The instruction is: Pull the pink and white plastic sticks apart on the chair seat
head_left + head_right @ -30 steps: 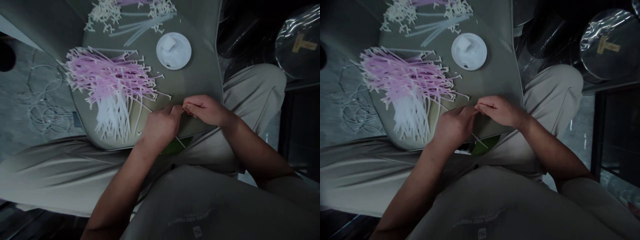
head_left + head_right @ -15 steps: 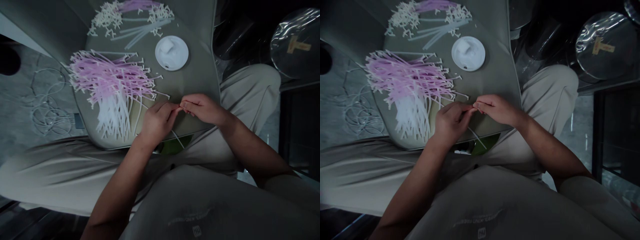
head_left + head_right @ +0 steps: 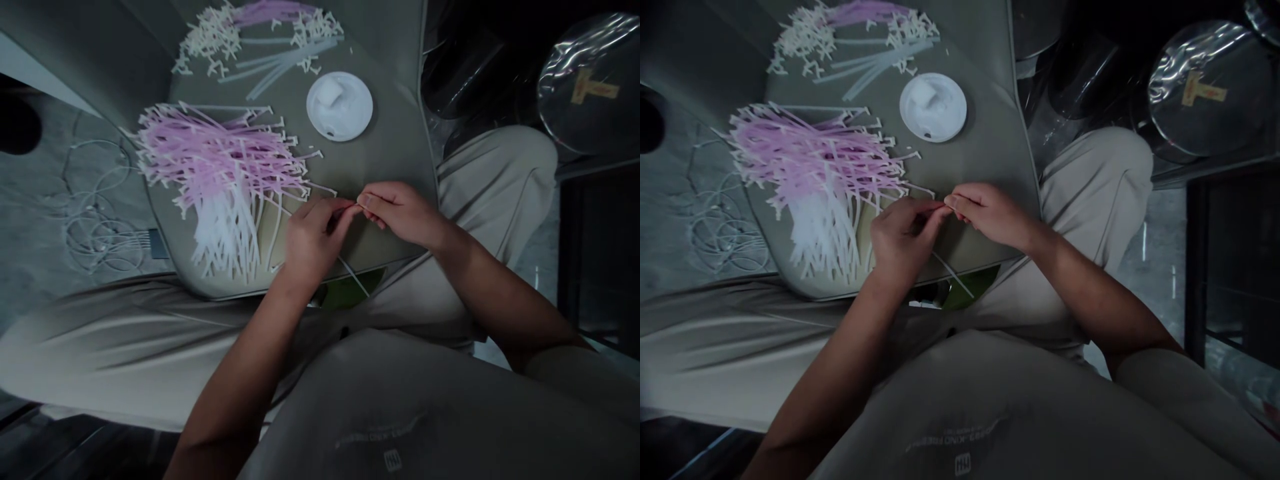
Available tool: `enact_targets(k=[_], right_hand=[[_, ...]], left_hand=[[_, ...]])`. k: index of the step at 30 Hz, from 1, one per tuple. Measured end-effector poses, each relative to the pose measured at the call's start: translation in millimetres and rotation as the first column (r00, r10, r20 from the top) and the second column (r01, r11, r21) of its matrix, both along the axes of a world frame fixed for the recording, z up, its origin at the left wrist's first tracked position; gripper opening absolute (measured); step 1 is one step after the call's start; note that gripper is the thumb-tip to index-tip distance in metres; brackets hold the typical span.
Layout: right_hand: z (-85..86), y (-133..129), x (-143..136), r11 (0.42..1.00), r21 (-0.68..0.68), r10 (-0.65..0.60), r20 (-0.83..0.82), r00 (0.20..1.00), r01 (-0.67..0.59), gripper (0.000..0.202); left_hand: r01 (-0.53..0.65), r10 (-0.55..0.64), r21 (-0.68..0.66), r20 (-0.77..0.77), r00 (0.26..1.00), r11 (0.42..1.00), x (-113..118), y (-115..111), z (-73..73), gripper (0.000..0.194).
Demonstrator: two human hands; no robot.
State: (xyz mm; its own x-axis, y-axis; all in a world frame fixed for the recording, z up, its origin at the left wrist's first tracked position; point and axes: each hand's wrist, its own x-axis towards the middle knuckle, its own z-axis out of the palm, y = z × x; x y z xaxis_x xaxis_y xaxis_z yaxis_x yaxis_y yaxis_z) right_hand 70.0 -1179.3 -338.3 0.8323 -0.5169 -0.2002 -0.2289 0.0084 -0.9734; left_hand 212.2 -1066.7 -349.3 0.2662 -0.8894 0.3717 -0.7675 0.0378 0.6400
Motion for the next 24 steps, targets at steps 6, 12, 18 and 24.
enact_targets(k=[6,12,18,24], right_hand=[[0.0,0.2,0.5,0.999,0.036,-0.01,0.003,1.0,0.01,0.033],[-0.8,0.6,1.4,0.994,0.094,-0.054,0.008,0.999,0.053,0.034],[-4.2,0.5,-0.4,0.996,0.08,-0.039,0.01,0.999,0.038,0.026],[-2.4,2.9,-1.3,0.995,0.091,-0.029,0.015,0.999,0.027,0.025]], left_hand=[[0.02,-0.02,-0.02,-0.038,0.999,1.0,-0.4,-0.2,0.9,0.016],[0.037,-0.037,0.005,-0.039,0.999,0.999,-2.5,-0.2,0.0,0.012],[0.025,-0.024,0.03,-0.027,0.999,0.999,-1.3,-0.3,-0.2,0.02],[-0.039,0.041,0.035,-0.043,0.998,0.999,-2.0,1.8,0.3,0.019]])
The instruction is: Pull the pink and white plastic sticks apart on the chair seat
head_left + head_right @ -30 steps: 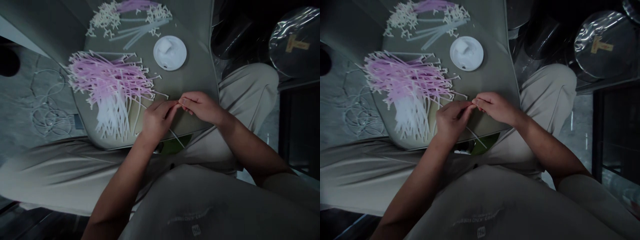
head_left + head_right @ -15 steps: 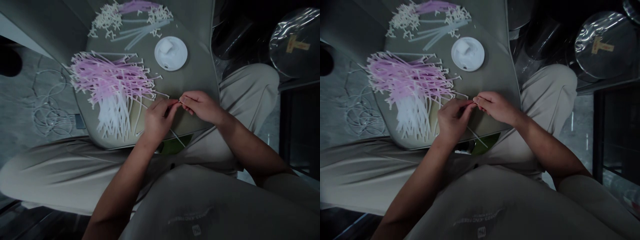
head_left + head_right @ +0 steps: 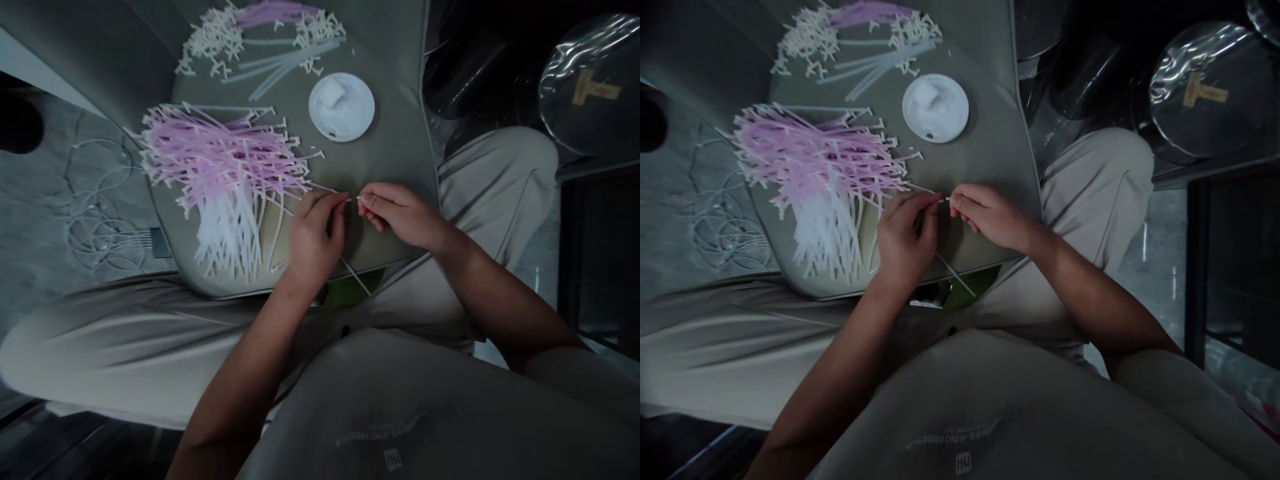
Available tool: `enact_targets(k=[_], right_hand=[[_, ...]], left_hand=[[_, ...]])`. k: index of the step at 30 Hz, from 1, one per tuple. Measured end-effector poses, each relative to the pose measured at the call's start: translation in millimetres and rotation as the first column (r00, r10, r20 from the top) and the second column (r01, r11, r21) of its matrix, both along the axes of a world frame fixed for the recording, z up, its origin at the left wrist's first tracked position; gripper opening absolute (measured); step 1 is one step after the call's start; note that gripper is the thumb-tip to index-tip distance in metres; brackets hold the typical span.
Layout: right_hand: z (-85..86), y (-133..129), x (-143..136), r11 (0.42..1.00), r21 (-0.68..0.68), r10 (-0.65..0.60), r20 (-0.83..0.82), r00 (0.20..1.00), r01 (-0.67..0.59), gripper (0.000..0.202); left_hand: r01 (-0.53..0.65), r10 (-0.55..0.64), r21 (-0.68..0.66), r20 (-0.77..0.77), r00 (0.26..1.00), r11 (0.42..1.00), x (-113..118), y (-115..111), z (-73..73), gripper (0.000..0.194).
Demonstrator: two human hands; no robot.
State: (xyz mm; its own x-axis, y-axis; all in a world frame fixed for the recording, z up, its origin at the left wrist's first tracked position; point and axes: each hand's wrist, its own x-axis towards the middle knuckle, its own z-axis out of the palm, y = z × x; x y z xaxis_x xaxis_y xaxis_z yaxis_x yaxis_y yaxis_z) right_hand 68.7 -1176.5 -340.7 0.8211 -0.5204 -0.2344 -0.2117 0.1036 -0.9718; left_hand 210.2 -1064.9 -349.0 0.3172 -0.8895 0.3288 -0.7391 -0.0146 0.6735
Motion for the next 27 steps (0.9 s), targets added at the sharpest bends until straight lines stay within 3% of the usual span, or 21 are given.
enact_targets(k=[7,16,27], right_hand=[[3.4,3.5,0.9,0.997,-0.081,-0.008,-0.046,0.999,0.004,0.026],[5.4,7.7,4.6,0.984,-0.159,-0.087,-0.045,0.995,0.079,0.026],[4.9,13.3,7.8,0.952,-0.279,-0.127,0.006,0.992,0.124,0.025]], left_hand=[[-0.037,0.035,-0.009,-0.12,0.992,0.999,-4.9,0.4,2.1,0.015],[-0.038,0.036,-0.002,-0.254,0.967,0.999,-8.9,1.3,-13.4,0.016],[-0.045,0.038,-0.039,-0.153,0.987,0.998,-14.6,1.7,-13.4,0.01]])
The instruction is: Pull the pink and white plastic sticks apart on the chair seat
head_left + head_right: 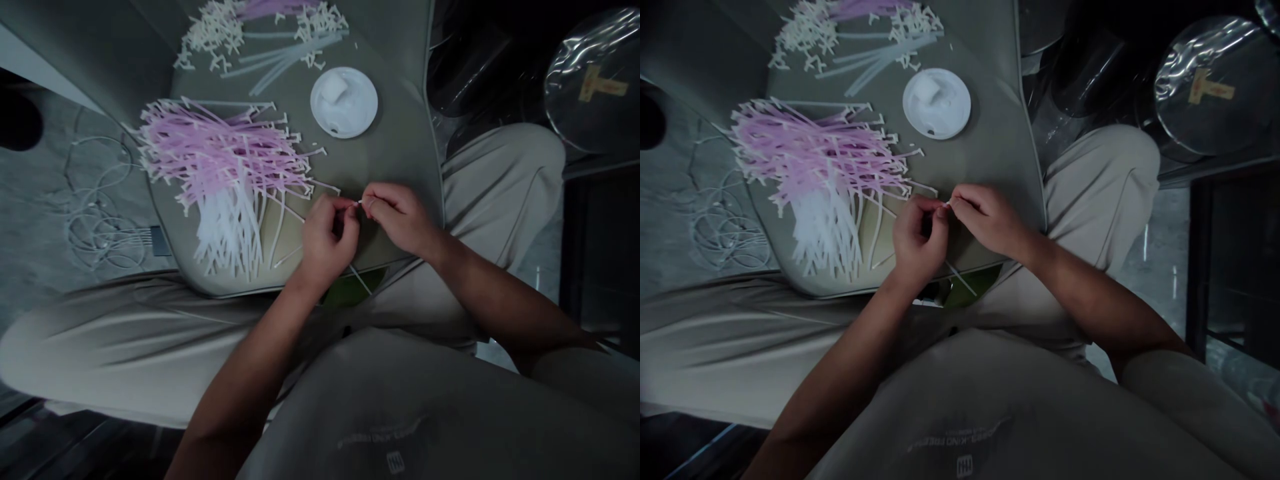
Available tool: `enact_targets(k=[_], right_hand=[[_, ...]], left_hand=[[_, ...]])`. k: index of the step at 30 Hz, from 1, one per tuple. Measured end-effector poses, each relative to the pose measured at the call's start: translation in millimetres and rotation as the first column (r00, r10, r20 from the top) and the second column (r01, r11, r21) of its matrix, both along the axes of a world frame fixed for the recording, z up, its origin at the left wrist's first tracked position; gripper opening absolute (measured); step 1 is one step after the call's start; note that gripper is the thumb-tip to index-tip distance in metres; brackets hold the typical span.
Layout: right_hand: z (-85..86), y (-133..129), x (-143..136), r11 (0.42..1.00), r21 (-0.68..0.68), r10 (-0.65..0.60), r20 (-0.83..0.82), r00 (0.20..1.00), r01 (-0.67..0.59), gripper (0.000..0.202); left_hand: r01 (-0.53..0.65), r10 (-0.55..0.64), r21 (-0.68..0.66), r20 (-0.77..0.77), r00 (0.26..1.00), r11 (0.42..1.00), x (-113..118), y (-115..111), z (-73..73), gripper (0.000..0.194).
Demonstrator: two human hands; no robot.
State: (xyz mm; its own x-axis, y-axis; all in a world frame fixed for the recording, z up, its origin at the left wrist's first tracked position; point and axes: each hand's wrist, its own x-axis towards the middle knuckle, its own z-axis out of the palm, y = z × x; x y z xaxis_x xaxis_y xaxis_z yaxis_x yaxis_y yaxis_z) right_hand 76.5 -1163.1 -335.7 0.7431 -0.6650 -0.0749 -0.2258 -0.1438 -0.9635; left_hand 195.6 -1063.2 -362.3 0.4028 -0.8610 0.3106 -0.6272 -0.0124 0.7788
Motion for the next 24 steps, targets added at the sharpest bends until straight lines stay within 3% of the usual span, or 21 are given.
enact_targets(k=[19,24], right_hand=[[-0.7,-1.4,0.1,0.999,0.013,0.042,-0.028,0.999,-0.041,0.026],[0.0,-0.6,-1.5,0.994,0.101,0.04,0.002,0.999,-0.04,0.025]], left_hand=[[0.016,-0.016,0.022,-0.028,0.999,1.0,0.6,0.7,-2.2,0.009],[0.016,-0.016,0.011,-0.027,1.0,1.0,0.5,0.6,-3.3,0.011]])
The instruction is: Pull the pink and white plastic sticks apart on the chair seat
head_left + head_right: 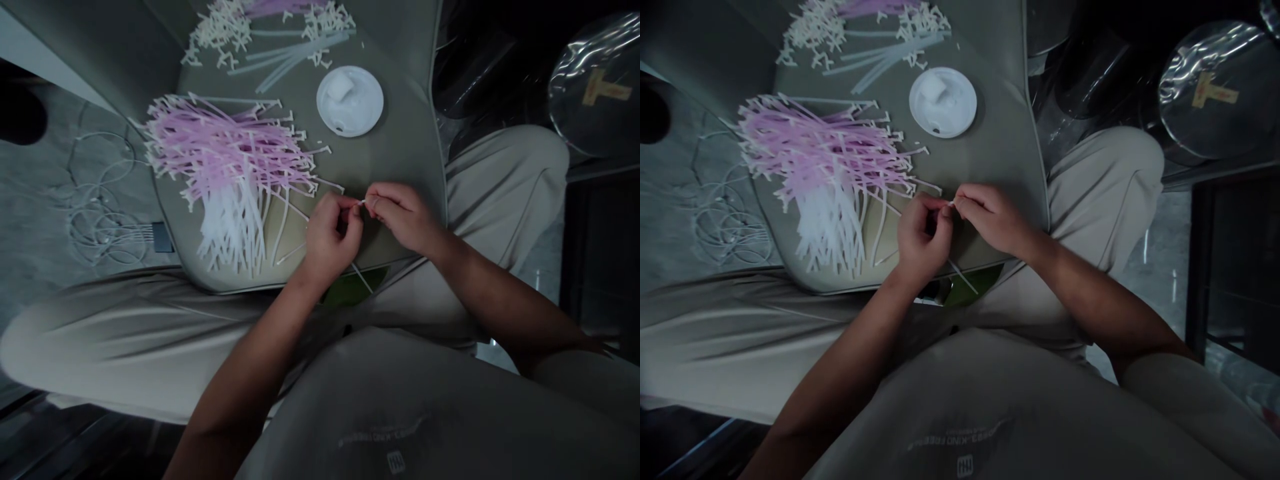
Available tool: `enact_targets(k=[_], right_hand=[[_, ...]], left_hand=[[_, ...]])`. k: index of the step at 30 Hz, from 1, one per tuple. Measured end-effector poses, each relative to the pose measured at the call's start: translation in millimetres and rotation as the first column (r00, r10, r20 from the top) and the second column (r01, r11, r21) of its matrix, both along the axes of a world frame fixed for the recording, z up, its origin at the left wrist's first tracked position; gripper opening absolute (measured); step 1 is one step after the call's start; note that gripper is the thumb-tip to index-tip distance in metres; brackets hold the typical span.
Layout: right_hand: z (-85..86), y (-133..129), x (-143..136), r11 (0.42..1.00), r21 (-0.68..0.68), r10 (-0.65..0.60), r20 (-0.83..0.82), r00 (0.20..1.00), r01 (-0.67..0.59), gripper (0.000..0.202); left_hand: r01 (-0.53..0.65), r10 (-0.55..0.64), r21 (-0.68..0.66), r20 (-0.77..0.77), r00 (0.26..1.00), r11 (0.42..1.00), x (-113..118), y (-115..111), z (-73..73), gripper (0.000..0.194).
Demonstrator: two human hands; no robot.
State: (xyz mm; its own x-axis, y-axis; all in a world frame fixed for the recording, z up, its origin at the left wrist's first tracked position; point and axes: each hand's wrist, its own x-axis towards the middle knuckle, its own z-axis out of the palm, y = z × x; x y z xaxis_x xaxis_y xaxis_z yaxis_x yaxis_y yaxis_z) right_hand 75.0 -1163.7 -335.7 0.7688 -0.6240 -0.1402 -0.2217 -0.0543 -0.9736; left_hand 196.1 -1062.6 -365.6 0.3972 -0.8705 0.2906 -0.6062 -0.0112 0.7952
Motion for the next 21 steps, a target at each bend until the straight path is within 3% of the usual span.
enact_targets(k=[21], right_hand=[[2.1,-1.7,1.9,0.996,-0.078,0.028,-0.057,0.998,-0.032,0.026]], left_hand=[[0.022,-0.022,0.002,0.038,0.999,1.0,1.3,0.4,-1.5,0.011]])
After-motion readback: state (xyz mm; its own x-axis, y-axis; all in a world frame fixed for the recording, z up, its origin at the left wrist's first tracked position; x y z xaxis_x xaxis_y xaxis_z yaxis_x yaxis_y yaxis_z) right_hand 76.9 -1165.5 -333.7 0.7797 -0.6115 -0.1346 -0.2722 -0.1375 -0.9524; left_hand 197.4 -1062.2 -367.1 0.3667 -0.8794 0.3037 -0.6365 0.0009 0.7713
